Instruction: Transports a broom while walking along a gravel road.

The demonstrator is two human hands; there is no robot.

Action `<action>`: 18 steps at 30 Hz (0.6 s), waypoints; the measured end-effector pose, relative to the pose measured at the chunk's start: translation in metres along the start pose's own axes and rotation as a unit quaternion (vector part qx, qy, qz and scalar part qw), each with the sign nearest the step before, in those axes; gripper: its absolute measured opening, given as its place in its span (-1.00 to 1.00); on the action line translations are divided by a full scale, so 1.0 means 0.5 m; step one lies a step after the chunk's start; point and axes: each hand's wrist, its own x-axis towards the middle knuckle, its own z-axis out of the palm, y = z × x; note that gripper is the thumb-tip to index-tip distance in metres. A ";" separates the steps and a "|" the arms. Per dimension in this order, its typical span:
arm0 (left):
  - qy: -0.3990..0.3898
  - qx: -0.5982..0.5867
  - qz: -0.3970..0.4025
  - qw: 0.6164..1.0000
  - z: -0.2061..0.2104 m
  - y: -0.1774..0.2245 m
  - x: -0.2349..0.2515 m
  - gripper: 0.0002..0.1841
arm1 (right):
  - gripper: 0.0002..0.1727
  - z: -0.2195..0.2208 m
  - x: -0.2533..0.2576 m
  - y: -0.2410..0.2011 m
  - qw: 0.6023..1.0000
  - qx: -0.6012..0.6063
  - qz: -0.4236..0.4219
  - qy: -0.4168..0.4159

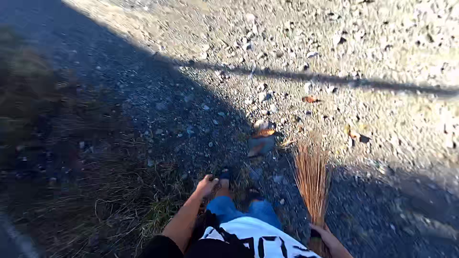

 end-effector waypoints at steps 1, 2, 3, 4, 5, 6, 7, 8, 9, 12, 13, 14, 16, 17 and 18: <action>0.013 -0.017 -0.021 1.000 -0.025 -0.035 0.019 -0.34 | -0.39 0.000 0.023 0.013 0.998 0.035 0.021 0.038; 0.028 -0.033 -0.040 0.998 -0.049 -0.078 0.032 -0.36 | -0.50 0.014 0.029 0.004 0.996 0.053 0.038 0.058; 0.040 -0.040 -0.063 0.996 -0.073 -0.124 0.035 -0.36 | -0.57 0.038 0.032 -0.009 0.994 0.077 0.044 0.068; 0.045 -0.036 -0.086 0.995 -0.095 -0.166 0.031 -0.37 | -0.58 0.068 0.040 -0.023 0.989 0.121 0.044 0.069; 0.045 -0.022 -0.111 0.993 -0.114 -0.202 0.020 -0.37 | -0.60 0.109 0.052 -0.039 0.981 0.173 0.042 0.075; 0.042 -0.002 -0.135 0.990 -0.130 -0.230 0.006 -0.36 | -0.62 0.161 0.061 -0.062 0.971 0.228 0.034 0.067; 0.038 0.017 -0.156 0.987 -0.145 -0.249 -0.006 -0.36 | -0.62 0.221 0.076 -0.088 0.956 0.288 0.028 0.042; 0.038 0.034 -0.173 0.984 -0.155 -0.263 -0.015 -0.35 | -0.64 0.290 0.093 -0.126 0.942 0.334 0.025 0.005; 0.037 0.043 -0.184 0.981 -0.162 -0.270 -0.021 -0.35 | -0.65 0.360 0.109 -0.172 0.931 0.362 0.021 -0.042; 0.018 0.052 -0.180 0.982 -0.174 -0.240 -0.012 -0.33 | -0.71 0.505 0.127 -0.330 0.917 0.330 0.029 -0.223; 0.010 0.054 -0.164 0.985 -0.178 -0.214 -0.002 -0.33 | -0.72 0.530 0.129 -0.371 0.908 0.311 0.034 -0.280; 0.004 0.055 -0.140 0.989 -0.181 -0.182 0.011 -0.34 | -0.71 0.542 0.127 -0.403 0.900 0.291 0.034 -0.322; 0.003 0.037 -0.088 0.995 -0.187 -0.120 0.032 -0.36 | -0.71 0.535 0.123 -0.419 0.893 0.263 0.017 -0.364; 0.005 0.006 -0.067 0.998 -0.188 -0.093 0.043 -0.38 | -0.76 0.518 0.123 -0.411 0.892 0.261 0.006 -0.368; 0.008 -0.032 -0.054 0.998 -0.189 -0.071 0.053 -0.40 | -0.79 0.493 0.115 -0.400 0.895 0.264 -0.005 -0.359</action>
